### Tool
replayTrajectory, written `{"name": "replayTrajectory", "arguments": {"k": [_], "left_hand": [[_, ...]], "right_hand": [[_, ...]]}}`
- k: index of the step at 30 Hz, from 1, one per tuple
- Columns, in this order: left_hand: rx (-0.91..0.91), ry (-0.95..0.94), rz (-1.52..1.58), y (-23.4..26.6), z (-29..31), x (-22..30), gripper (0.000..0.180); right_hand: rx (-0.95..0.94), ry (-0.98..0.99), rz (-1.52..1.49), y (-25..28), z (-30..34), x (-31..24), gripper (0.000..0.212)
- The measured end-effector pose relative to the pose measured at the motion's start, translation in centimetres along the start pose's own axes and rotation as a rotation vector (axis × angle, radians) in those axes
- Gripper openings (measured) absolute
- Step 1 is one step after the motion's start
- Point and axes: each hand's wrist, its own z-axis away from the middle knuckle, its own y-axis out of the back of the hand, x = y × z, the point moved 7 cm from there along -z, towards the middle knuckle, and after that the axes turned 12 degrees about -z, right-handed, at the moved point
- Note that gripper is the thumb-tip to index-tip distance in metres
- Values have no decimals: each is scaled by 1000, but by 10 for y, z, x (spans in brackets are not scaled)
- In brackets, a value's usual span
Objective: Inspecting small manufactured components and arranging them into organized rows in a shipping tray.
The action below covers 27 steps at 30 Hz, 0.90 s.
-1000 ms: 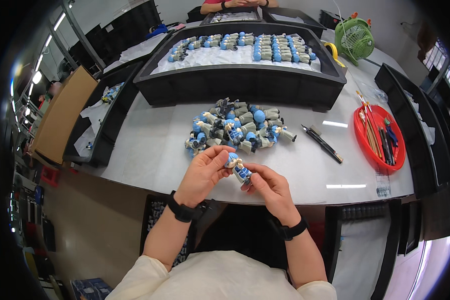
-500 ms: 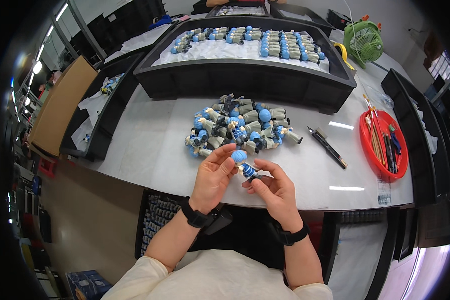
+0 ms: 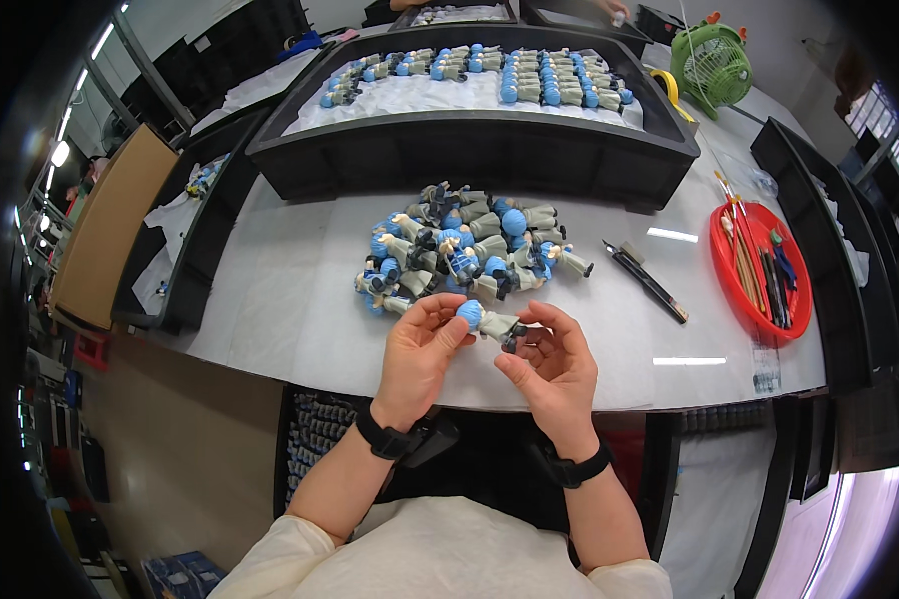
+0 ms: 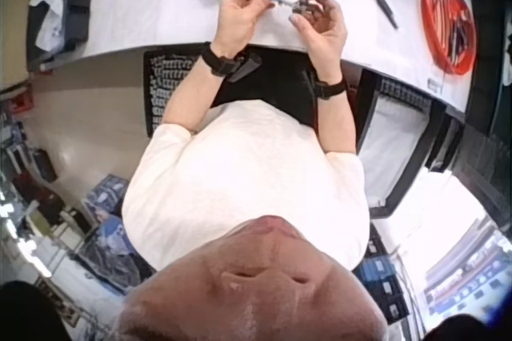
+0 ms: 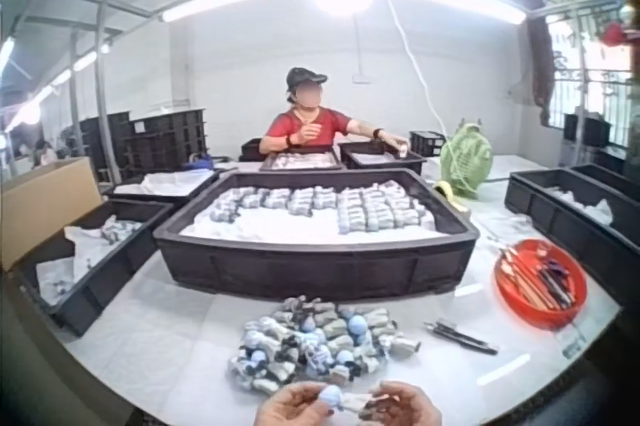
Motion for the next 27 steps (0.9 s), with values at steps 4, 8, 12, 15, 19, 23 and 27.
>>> {"name": "replayTrajectory", "arguments": {"k": [4, 8, 12, 15, 19, 23, 27], "left_hand": [[-29, 62, -53, -5, -1, -5, 22], [-2, 63, -74, -7, -1, -2, 22], [16, 67, -61, -7, 1, -1, 21], [33, 4, 5, -4, 2, 1, 22], [50, -152, -54, -1, 4, 9, 27], [-81, -165, -180, -12, 11, 9, 32], [-132, -187, -329, -21, 12, 8, 27]], "right_hand": [[-12, 14, -56, 0, 0, -2, 64], [-46, 17, -70, -2, -1, -2, 68], [-65, 41, -50, -3, 0, -4, 65], [-6, 23, -53, -1, 0, -3, 49], [-4, 94, 438, -7, 0, -7, 20], [12, 7, 246, 16, 16, -22, 25], [409, 221, 176, 117, 74, -85, 32]]}}
